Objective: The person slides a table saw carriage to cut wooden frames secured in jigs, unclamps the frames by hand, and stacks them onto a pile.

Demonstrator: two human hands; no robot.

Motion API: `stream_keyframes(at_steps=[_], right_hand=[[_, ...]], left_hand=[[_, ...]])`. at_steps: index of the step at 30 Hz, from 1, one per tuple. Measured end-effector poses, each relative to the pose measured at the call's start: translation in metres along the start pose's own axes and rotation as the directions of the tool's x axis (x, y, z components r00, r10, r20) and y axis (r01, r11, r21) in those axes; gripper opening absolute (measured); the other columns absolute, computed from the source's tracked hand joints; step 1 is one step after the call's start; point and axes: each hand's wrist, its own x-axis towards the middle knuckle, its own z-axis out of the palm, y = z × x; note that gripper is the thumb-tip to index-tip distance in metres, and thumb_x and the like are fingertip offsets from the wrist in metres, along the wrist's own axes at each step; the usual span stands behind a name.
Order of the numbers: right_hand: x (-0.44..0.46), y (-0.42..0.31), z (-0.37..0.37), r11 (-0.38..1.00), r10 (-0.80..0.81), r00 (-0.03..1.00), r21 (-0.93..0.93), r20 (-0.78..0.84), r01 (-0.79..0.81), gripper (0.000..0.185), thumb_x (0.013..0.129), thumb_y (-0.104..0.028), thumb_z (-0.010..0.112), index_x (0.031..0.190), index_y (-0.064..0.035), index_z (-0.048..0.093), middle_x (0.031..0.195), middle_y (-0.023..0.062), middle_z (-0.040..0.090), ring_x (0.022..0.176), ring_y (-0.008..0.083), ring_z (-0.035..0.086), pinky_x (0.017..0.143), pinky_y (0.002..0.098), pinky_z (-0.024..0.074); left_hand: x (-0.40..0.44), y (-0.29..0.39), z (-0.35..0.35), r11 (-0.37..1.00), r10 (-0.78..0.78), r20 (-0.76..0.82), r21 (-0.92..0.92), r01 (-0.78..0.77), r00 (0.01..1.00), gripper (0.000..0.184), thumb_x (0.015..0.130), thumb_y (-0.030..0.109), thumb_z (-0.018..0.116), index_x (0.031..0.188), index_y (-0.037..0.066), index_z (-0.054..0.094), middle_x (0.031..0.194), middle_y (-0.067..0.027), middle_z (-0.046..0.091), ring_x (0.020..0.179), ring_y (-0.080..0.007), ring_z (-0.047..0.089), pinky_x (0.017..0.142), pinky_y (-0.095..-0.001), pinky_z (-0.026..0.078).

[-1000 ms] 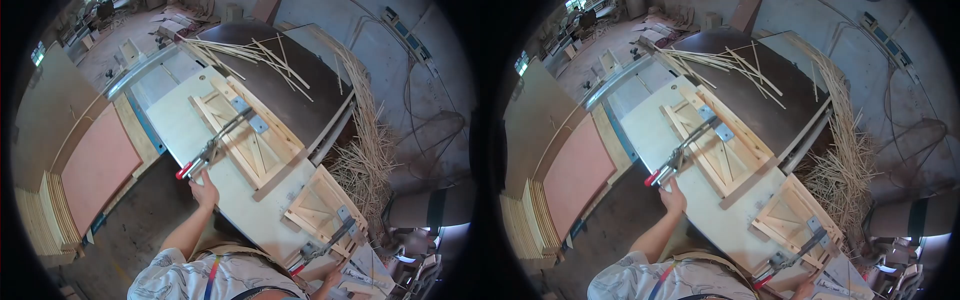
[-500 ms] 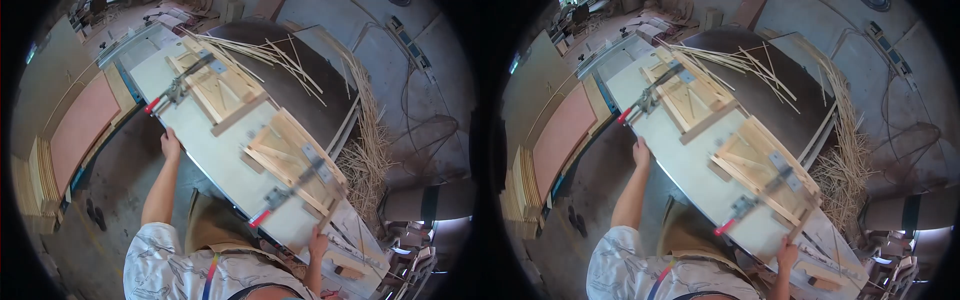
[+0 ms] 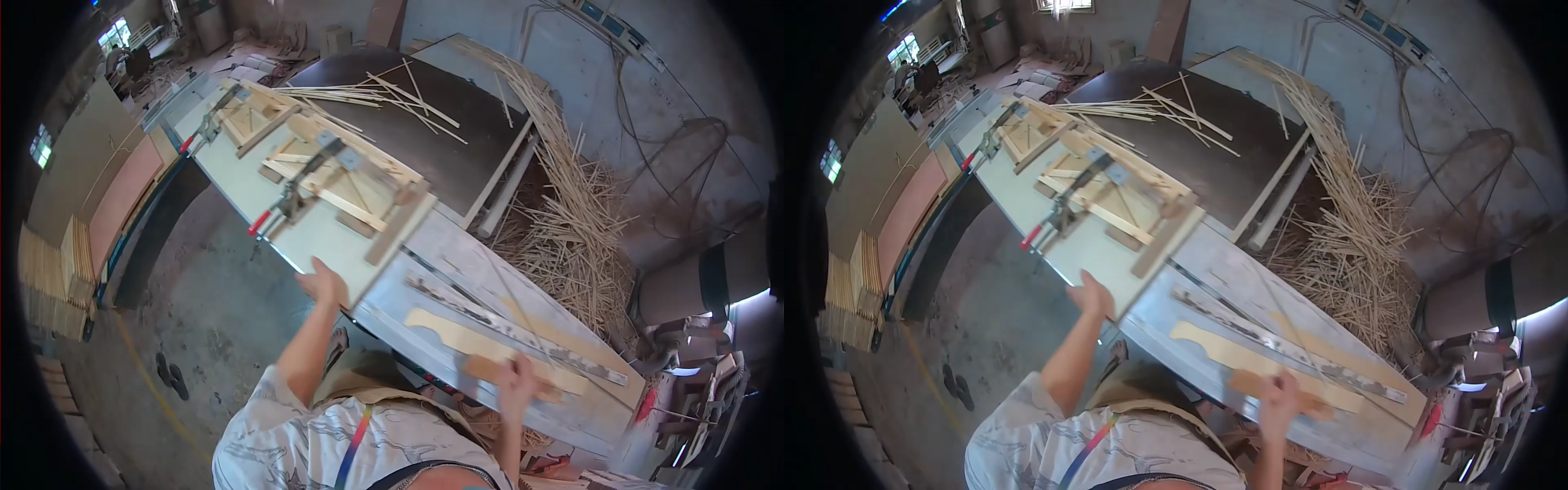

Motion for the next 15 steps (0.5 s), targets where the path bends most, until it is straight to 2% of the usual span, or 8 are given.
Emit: stream_keyframes(at_steps=[2, 4, 6, 7, 8, 9, 10, 15], right_hand=[[-0.034, 0.115, -0.077, 0.969, 0.098, 0.937, -0.181, -0.334, -0.166, 0.032, 0.100, -0.014, 0.069, 0.124, 0.0076, 0.067, 0.096, 0.0144, 0.070, 0.086, 0.0204, 0.063, 0.081, 0.0340, 0.0521], [-0.087, 0.266, -0.164, 0.851, 0.231, 0.810, -0.293, -0.539, -0.437, 0.046, 0.104, -0.030, 0.066, 0.120, 0.0132, 0.066, 0.108, 0.0257, 0.074, 0.097, 0.0313, 0.071, 0.085, 0.0429, 0.0550], [-0.121, 0.328, -0.236, 0.399, 0.626, 0.553, -0.384, -0.550, -0.833, 0.060, 0.105, -0.045, 0.061, 0.120, 0.0129, 0.067, 0.109, 0.0275, 0.074, 0.098, 0.0372, 0.071, 0.088, 0.0452, 0.0549], [-0.145, 0.370, -0.256, 0.402, 0.628, 0.558, -0.388, -0.542, -0.829, 0.060, 0.105, -0.045, 0.061, 0.120, 0.0129, 0.067, 0.109, 0.0275, 0.074, 0.098, 0.0372, 0.071, 0.088, 0.0452, 0.0549], [-0.162, 0.411, -0.264, 0.476, 0.764, 0.405, 0.014, -0.502, -0.880, 0.065, 0.105, -0.050, 0.057, 0.122, 0.0114, 0.068, 0.112, 0.0290, 0.073, 0.101, 0.0410, 0.071, 0.090, 0.0475, 0.0553], [-0.179, 0.451, -0.272, 0.429, 0.867, 0.235, 0.416, -0.441, -0.802, 0.069, 0.105, -0.055, 0.054, 0.124, 0.0099, 0.068, 0.114, 0.0304, 0.073, 0.105, 0.0449, 0.071, 0.092, 0.0499, 0.0556], [-0.175, 0.456, -0.271, 0.389, 0.876, 0.141, 0.504, -0.461, -0.771, 0.069, 0.106, -0.055, 0.052, 0.124, 0.0104, 0.068, 0.114, 0.0307, 0.073, 0.105, 0.0453, 0.071, 0.091, 0.0501, 0.0561], [-0.137, 0.478, -0.251, 0.284, 0.725, 0.114, 0.144, -0.679, -0.948, 0.072, 0.108, -0.054, 0.045, 0.124, 0.0128, 0.067, 0.115, 0.0323, 0.073, 0.104, 0.0473, 0.072, 0.089, 0.0515, 0.0583]], left_hand=[[0.018, 0.011, 0.013, 0.981, -0.037, -0.185, 0.180, 0.071, 0.982, 0.083, 0.102, 0.058, 0.056, 0.143, -0.014, 0.044, 0.139, -0.0372, 0.056, 0.131, -0.0499, 0.056, 0.110, -0.0543, 0.046], [0.028, 0.009, 0.012, 0.972, -0.067, -0.182, 0.212, 0.106, 0.981, 0.085, 0.102, 0.060, 0.055, 0.140, -0.015, 0.046, 0.135, -0.0356, 0.060, 0.126, -0.0495, 0.060, 0.108, -0.0541, 0.048], [0.024, 0.015, 0.008, 0.959, -0.069, -0.199, 0.258, 0.120, 0.978, 0.084, 0.102, 0.060, 0.055, 0.138, -0.015, 0.047, 0.134, -0.0354, 0.061, 0.125, -0.0496, 0.061, 0.107, -0.0538, 0.049], [0.023, 0.017, 0.005, 0.944, -0.072, -0.208, 0.301, 0.133, 0.976, 0.083, 0.103, 0.060, 0.055, 0.136, -0.016, 0.049, 0.133, -0.0351, 0.062, 0.124, -0.0497, 0.062, 0.106, -0.0535, 0.050], [0.024, 0.017, 0.003, 0.944, -0.070, -0.216, 0.302, 0.135, 0.974, 0.083, 0.103, 0.060, 0.055, 0.136, -0.016, 0.049, 0.133, -0.0351, 0.062, 0.124, -0.0497, 0.062, 0.106, -0.0535, 0.050], [0.025, 0.017, 0.000, 0.950, -0.080, -0.213, 0.279, 0.139, 0.974, 0.083, 0.103, 0.060, 0.055, 0.136, -0.015, 0.049, 0.134, -0.0355, 0.062, 0.126, -0.0496, 0.062, 0.107, -0.0529, 0.050], [0.023, 0.019, -0.001, 0.956, -0.089, -0.209, 0.256, 0.143, 0.974, 0.083, 0.102, 0.061, 0.055, 0.136, -0.015, 0.050, 0.136, -0.0359, 0.061, 0.127, -0.0494, 0.061, 0.108, -0.0522, 0.050], [0.018, 0.029, 0.001, 0.946, -0.069, -0.224, 0.296, 0.136, 0.972, 0.087, 0.101, 0.062, 0.058, 0.138, -0.016, 0.048, 0.138, -0.0357, 0.060, 0.129, -0.0488, 0.060, 0.110, -0.0515, 0.050]])
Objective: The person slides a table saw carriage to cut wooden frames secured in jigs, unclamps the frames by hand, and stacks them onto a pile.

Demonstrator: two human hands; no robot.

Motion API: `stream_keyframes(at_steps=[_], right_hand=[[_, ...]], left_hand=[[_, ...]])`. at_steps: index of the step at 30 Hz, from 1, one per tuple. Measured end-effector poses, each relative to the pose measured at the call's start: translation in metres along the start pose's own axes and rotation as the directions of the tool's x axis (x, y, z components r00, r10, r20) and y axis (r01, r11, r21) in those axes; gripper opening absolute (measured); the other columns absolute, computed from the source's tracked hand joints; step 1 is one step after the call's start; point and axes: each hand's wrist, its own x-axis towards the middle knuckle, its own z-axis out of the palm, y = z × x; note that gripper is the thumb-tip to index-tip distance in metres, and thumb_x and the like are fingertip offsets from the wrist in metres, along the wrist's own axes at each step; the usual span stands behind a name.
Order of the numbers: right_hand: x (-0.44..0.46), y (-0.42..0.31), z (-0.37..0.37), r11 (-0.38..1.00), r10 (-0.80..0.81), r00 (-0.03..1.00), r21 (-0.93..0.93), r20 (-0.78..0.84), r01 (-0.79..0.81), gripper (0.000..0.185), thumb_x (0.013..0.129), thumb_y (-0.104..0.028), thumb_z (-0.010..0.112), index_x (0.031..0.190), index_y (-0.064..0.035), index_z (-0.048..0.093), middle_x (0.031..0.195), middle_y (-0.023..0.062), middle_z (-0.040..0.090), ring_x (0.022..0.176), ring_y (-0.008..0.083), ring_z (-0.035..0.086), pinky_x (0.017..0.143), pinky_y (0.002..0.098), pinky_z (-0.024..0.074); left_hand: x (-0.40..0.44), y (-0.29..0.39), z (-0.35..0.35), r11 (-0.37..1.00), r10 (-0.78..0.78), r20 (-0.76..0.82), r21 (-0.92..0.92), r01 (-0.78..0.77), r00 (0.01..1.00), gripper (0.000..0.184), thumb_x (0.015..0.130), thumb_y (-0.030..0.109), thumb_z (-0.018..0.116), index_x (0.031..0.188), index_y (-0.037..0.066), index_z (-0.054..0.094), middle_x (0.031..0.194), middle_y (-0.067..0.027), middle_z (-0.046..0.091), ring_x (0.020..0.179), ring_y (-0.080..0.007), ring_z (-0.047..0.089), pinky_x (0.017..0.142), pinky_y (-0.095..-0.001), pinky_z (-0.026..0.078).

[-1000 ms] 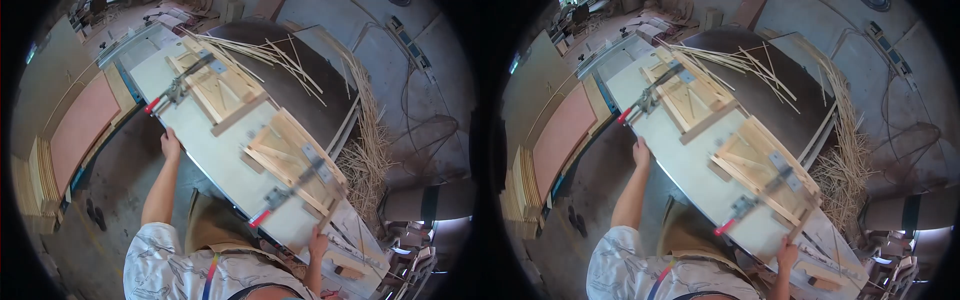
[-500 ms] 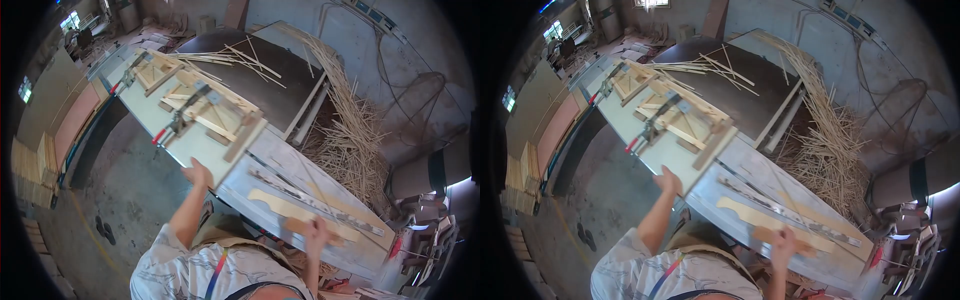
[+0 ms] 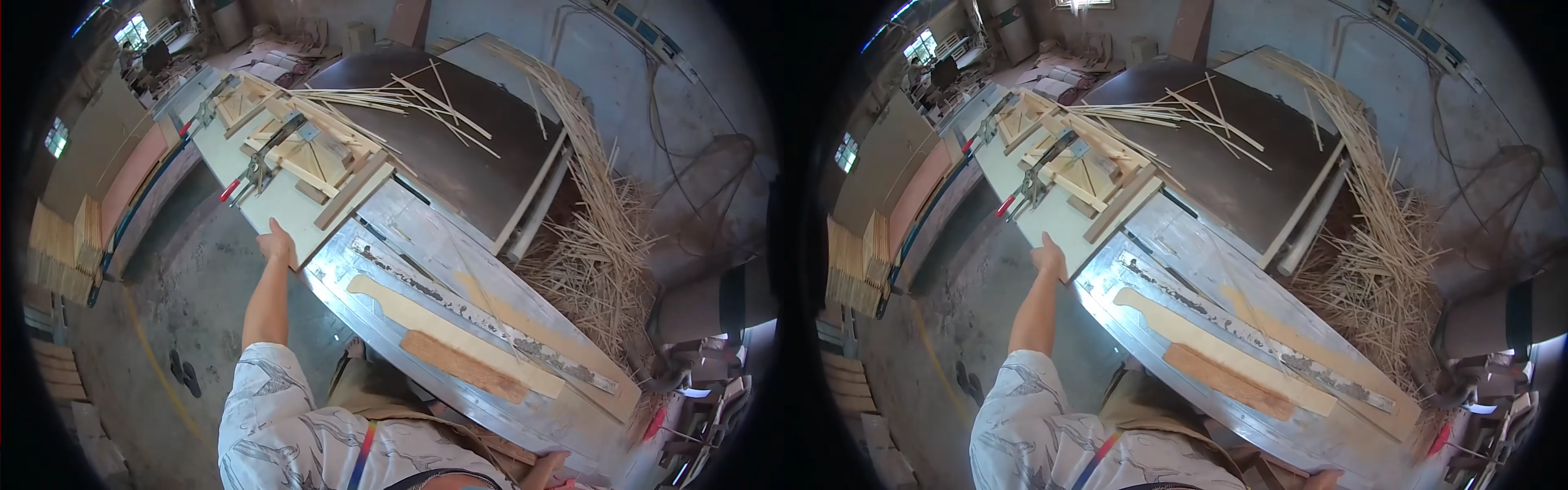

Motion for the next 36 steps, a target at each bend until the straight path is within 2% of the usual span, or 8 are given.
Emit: stream_keyframes(at_steps=[11, 14, 18, 24, 26, 33, 34, 36], right_hand=[[0.088, 0.040, 0.069, 0.905, 0.027, 1.000, -0.424, 0.011, -0.019, 0.059, 0.115, -0.038, 0.029, 0.144, 0.0071, 0.053, 0.118, 0.0332, 0.072, 0.104, 0.0490, 0.074, 0.083, 0.0553, 0.0627], [0.062, 0.056, 0.057, 0.551, -0.157, 0.954, -0.778, 0.257, 0.301, 0.054, 0.114, -0.032, 0.036, 0.158, -0.0005, 0.038, 0.120, 0.0323, 0.072, 0.105, 0.0455, 0.075, 0.081, 0.0547, 0.0636], [0.001, -0.001, 0.042, 0.343, -0.063, 0.962, -0.900, 0.265, 0.270, 0.079, 0.105, -0.016, 0.061, 0.168, 0.0009, 0.017, 0.115, 0.0162, 0.078, 0.096, 0.0255, 0.077, 0.071, 0.0389, 0.0618], [-0.007, -0.022, 0.011, 0.706, 0.002, 0.985, -0.698, 0.171, 0.120, 0.069, 0.109, -0.034, 0.054, 0.159, 0.0098, 0.035, 0.121, 0.0255, 0.075, 0.101, 0.0359, 0.076, 0.078, 0.0463, 0.0621], [-0.038, -0.065, -0.017, 0.945, 0.320, 0.946, -0.047, -0.055, -0.323, 0.079, 0.111, -0.052, 0.042, 0.138, 0.0206, 0.054, 0.121, 0.0341, 0.071, 0.108, 0.0478, 0.071, 0.093, 0.0540, 0.0582], [-0.006, -0.027, -0.023, 0.969, 0.224, 0.971, -0.122, 0.080, -0.214, 0.081, 0.107, -0.058, 0.043, 0.119, 0.0200, 0.062, 0.117, 0.0338, 0.067, 0.110, 0.0502, 0.066, 0.101, 0.0532, 0.0518], [0.019, -0.031, -0.026, 0.951, 0.125, 0.976, -0.302, 0.177, -0.067, 0.074, 0.104, -0.055, 0.049, 0.112, 0.0162, 0.065, 0.107, 0.0301, 0.068, 0.101, 0.0470, 0.067, 0.095, 0.0524, 0.0529], [0.073, -0.056, -0.037, 0.334, -0.335, 0.711, -0.627, 0.619, 0.704, 0.058, 0.100, -0.049, 0.060, 0.098, 0.0085, 0.071, 0.086, 0.0227, 0.069, 0.084, 0.0406, 0.069, 0.085, 0.0507, 0.0551]], left_hand=[[-0.007, -0.002, 0.006, 0.999, -0.044, -0.051, -0.030, 0.043, 0.998, 0.103, 0.094, 0.070, 0.063, 0.139, -0.021, 0.045, 0.141, -0.0376, 0.058, 0.131, -0.0481, 0.060, 0.111, -0.0505, 0.049], [0.000, -0.004, 0.014, 1.000, 0.001, -0.065, 0.026, 0.001, 0.998, 0.106, 0.093, 0.072, 0.063, 0.138, -0.023, 0.045, 0.141, -0.0383, 0.058, 0.131, -0.0484, 0.060, 0.110, -0.0504, 0.050], [0.005, 0.009, 0.011, 1.000, 0.005, -0.076, -0.002, -0.005, 0.997, 0.109, 0.092, 0.075, 0.062, 0.137, -0.023, 0.047, 0.140, -0.0379, 0.059, 0.130, -0.0488, 0.060, 0.111, -0.0500, 0.049], [0.013, -0.004, 0.017, 0.999, -0.005, -0.062, 0.044, 0.008, 0.998, 0.111, 0.092, 0.076, 0.060, 0.137, -0.024, 0.046, 0.139, -0.0375, 0.060, 0.131, -0.0478, 0.061, 0.111, -0.0483, 0.049], [0.011, -0.021, 0.015, 0.999, 0.000, -0.078, 0.032, 0.003, 0.997, 0.110, 0.093, 0.074, 0.060, 0.137, -0.025, 0.046, 0.140, -0.0376, 0.060, 0.131, -0.0467, 0.061, 0.111, -0.0473, 0.049], [0.014, -0.002, 0.020, 1.000, 0.012, -0.028, -0.011, -0.013, 1.000, 0.104, 0.094, 0.069, 0.062, 0.139, -0.023, 0.045, 0.142, -0.0376, 0.058, 0.132, -0.0488, 0.059, 0.111, -0.0489, 0.049], [0.016, -0.005, 0.020, 1.000, 0.008, -0.039, -0.019, -0.009, 0.999, 0.104, 0.094, 0.069, 0.062, 0.139, -0.023, 0.045, 0.142, -0.0376, 0.058, 0.132, -0.0488, 0.059, 0.111, -0.0489, 0.049], [0.018, -0.012, 0.029, 1.000, 0.014, -0.060, 0.010, -0.013, 0.998, 0.103, 0.095, 0.068, 0.062, 0.140, -0.022, 0.044, 0.142, -0.0381, 0.058, 0.132, -0.0495, 0.059, 0.112, -0.0495, 0.049]])
